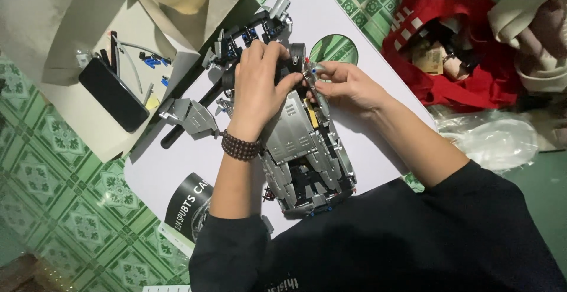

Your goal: The person assembles a 1:14 scale model car by attaching small grey and black plastic parts to the chassis. They pick up pieces, align them, and press them into place on the rear section of the model.

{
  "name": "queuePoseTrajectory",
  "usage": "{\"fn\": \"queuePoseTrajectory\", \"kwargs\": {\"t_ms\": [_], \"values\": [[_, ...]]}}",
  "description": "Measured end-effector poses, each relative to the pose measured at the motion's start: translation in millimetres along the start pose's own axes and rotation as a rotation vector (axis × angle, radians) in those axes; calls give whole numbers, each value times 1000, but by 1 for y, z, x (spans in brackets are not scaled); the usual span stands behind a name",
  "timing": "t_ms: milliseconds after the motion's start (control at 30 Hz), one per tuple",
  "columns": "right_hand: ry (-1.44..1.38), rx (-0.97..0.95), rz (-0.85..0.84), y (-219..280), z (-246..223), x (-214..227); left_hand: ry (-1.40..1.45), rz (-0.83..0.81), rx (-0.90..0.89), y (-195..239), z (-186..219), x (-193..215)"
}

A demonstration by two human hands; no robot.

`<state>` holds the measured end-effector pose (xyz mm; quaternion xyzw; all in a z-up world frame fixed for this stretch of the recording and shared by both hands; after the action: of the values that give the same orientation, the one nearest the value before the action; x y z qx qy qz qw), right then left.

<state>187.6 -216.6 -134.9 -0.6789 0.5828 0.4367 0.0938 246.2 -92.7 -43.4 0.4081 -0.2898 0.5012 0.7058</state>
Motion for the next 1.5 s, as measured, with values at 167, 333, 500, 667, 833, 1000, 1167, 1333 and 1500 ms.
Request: {"fn": "queuePoseTrajectory", "kwargs": {"t_ms": [167, 333, 500, 667, 833, 1000, 1167, 1333, 1500], "values": [[-116, 62, 29, 1, -21, 4, 20, -5, 10, 4, -2, -1], [-19, 178, 5, -12, -16, 46, 46, -17, 8, 1, 1, -4], [-25, 231, -263, 10, -36, -10, 251, -33, -46, 20, 17, 22], [4, 200, -398, 56, -44, -55, 467, -39, -122, 73, 27, 44], [-70, 203, -472, 99, -36, -96, 652, -114, -17, 136, 23, 43], [307, 143, -502, 120, -22, -136, 923, 17, 31, 182, -2, 42], [564, 299, -577, 139, -2, -148, 923, 154, 103, 220, -20, 41], [921, 420, -545, 154, 1, -166, 979, 115, 235, 242, -32, 22], [1151, 451, -565, 153, 7, -169, 932, 121, 262, 244, -34, 25]]}}
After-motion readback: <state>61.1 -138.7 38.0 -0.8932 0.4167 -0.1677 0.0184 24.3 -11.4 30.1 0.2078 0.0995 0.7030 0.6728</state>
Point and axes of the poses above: each hand's wrist, its own y-axis away from the middle knuckle, its own x-axis out of the back of the hand, z = x × y, the point moved 8 cm from there along -y, towards the middle knuckle, and after that the axes turned 12 degrees about x, right-handed, at the moved point
